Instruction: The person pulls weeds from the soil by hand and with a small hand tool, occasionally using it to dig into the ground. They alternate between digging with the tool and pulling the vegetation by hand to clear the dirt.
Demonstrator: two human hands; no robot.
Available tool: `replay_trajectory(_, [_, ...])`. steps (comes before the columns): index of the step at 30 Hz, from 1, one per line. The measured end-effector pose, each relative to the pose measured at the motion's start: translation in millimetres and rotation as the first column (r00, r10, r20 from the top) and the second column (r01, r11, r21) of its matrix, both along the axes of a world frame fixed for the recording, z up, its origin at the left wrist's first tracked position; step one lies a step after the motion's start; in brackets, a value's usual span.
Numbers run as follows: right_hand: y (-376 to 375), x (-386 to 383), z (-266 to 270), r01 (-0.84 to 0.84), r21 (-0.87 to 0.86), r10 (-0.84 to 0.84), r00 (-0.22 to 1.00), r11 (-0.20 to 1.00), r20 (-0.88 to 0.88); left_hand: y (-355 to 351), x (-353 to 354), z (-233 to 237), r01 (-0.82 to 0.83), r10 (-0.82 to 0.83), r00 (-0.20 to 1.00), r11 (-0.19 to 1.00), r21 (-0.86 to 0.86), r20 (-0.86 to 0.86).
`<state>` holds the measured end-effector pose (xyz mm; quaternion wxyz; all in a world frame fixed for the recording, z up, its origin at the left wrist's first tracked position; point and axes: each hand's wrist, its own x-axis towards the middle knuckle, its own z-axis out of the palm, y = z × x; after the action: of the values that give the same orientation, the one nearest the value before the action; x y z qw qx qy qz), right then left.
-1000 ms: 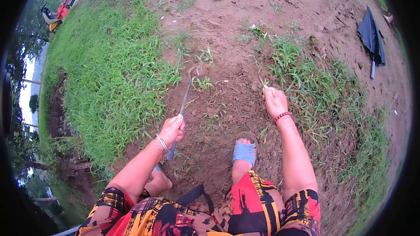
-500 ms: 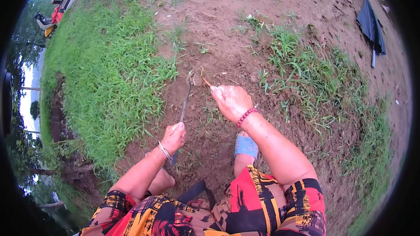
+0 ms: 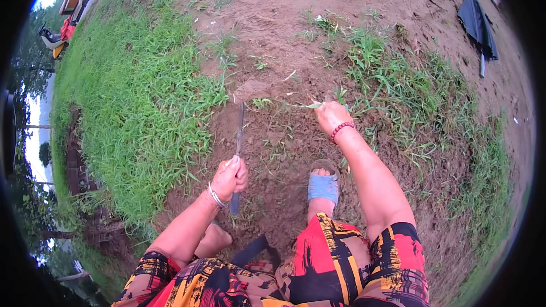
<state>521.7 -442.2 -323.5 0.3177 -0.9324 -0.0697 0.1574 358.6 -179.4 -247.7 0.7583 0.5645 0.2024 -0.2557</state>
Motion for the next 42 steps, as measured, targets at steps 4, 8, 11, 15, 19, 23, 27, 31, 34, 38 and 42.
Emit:
replay_trajectory(4, [9.5, -18.8, 66.3, 0.11, 0.374, -0.125, 0.992, 0.921, 0.015, 6.8, -7.0, -7.1, -0.035, 0.035, 0.999, 0.999, -0.007, -0.037])
replay_trajectory(8, [49.2, -46.4, 116.0, -0.073, 0.55, 0.031, 0.996, 0.832, 0.085, 10.9, -9.5, -18.9, -0.025, 0.023, 1.0, 0.993, 0.117, 0.014])
replay_trajectory(11, [67.8, -55.2, 123.4, -0.161, 0.451, 0.095, 0.982, 0.878, 0.165, 2.6, -13.1, -18.6, -0.023, -0.009, 0.994, 0.955, 0.295, 0.105])
replay_trajectory(15, [72.4, -60.2, 101.1, -0.153, 0.23, 0.123, 0.982, 0.961, 0.14, -3.7, -22.2, -23.4, -0.097, 0.079, 0.992, 0.976, 0.194, 0.096])
replay_trajectory(19, [65.6, -30.9, 79.3, -0.266, -0.079, 0.264, 0.964, 0.961, -0.038, -2.8, -20.5, -20.7, -0.104, 0.118, 0.99, 0.982, 0.16, -0.083])
replay_trajectory(23, [34.2, -6.7, 35.1, -0.34, -0.39, 0.227, 0.924, 0.856, -0.307, 5.9, -21.9, -6.8, 0.095, -0.09, 0.995, 0.985, 0.142, -0.04])
replay_trajectory(27, [-1.4, 10.4, 18.1, -0.163, 0.008, 0.159, 0.953, 0.987, -0.257, 15.5, -22.0, -4.9, -0.043, 0.038, 0.994, 0.998, -0.045, -0.106])
replay_trajectory(31, [-29.8, 5.4, 59.8, -0.215, -0.413, 0.132, 0.966, 0.885, -0.22, 23.7, -23.0, -6.1, -0.103, 0.086, 0.987, 0.987, -0.122, -0.138])
replay_trajectory(34, [-38.1, 6.3, 79.2, -0.184, -0.491, 0.119, 0.98, 0.852, -0.162, 27.1, -23.1, -6.4, -0.16, 0.158, 0.978, 0.987, 0.0, -0.137])
replay_trajectory(38, [-36.0, 18.4, 86.5, -0.262, -0.616, 0.228, 0.964, 0.743, -0.136, 30.8, -31.4, -22.5, -0.175, 0.195, 0.974, 0.97, 0.166, -0.113])
replay_trajectory(42, [-23.8, 40.9, 75.3, -0.261, -0.668, 0.265, 0.959, 0.697, -0.099, 24.3, -39.0, -27.8, -0.155, 0.196, 0.967, 0.961, 0.23, -0.165])
